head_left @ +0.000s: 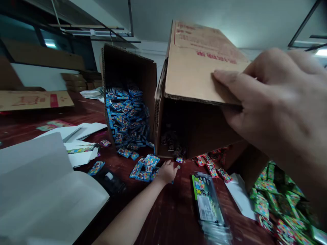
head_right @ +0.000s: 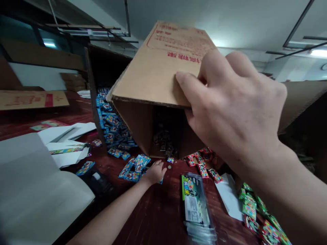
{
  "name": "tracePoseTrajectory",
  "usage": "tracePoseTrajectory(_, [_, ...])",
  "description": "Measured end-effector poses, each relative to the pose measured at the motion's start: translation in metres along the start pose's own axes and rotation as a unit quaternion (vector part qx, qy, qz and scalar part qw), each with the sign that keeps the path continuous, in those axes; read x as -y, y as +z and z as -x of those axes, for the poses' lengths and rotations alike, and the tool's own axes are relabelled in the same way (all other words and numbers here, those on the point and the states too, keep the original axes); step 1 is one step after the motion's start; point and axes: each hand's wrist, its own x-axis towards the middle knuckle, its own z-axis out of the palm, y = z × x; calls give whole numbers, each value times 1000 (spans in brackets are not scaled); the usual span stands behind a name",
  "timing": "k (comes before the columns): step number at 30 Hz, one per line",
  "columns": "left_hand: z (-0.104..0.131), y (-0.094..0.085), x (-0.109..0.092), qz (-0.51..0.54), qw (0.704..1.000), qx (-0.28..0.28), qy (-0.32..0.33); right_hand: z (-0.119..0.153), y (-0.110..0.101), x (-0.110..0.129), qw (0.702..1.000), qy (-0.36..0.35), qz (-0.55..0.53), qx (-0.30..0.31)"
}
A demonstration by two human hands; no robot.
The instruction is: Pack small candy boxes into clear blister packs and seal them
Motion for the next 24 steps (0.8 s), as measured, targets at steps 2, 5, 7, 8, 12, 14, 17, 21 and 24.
tracePoseTrajectory(2, [18, -7, -7, 3, 1000, -22, -1, 10, -8, 0, 1000, -9, -6, -4])
tracePoseTrajectory(5, [47, -17, -14, 10, 999, -49, -6, 26, -23, 2, 999, -28, -33, -9])
tracePoseTrajectory(7, [66, -23, -15, 18, 998, -65, -2, 42, -38, 5, 998, -34, -59, -2])
tracePoseTrajectory(8, [74, -24, -14, 22, 997, -72, 0, 51, -46, 6, 997, -31, -78, 2])
tracePoseTrajectory(12, [99, -24, -9, 35, 995, -91, -10, 81, -68, 10, 987, 0, -161, 3])
tracePoseTrajectory(14, [102, -22, -8, 39, 995, -93, -19, 80, -66, 9, 989, -4, -150, 0])
tracePoseTrajectory(17, [99, -22, -9, 39, 994, -96, -28, 58, -52, 6, 996, -38, -79, -13])
tracePoseTrajectory(21, [92, -30, -9, 35, 994, -103, -32, 10, -23, 2, 998, -53, -24, 27])
tracePoseTrajectory(24, [87, -36, -6, 26, 992, -112, -44, -25, 4, 0, 997, -51, -37, 47])
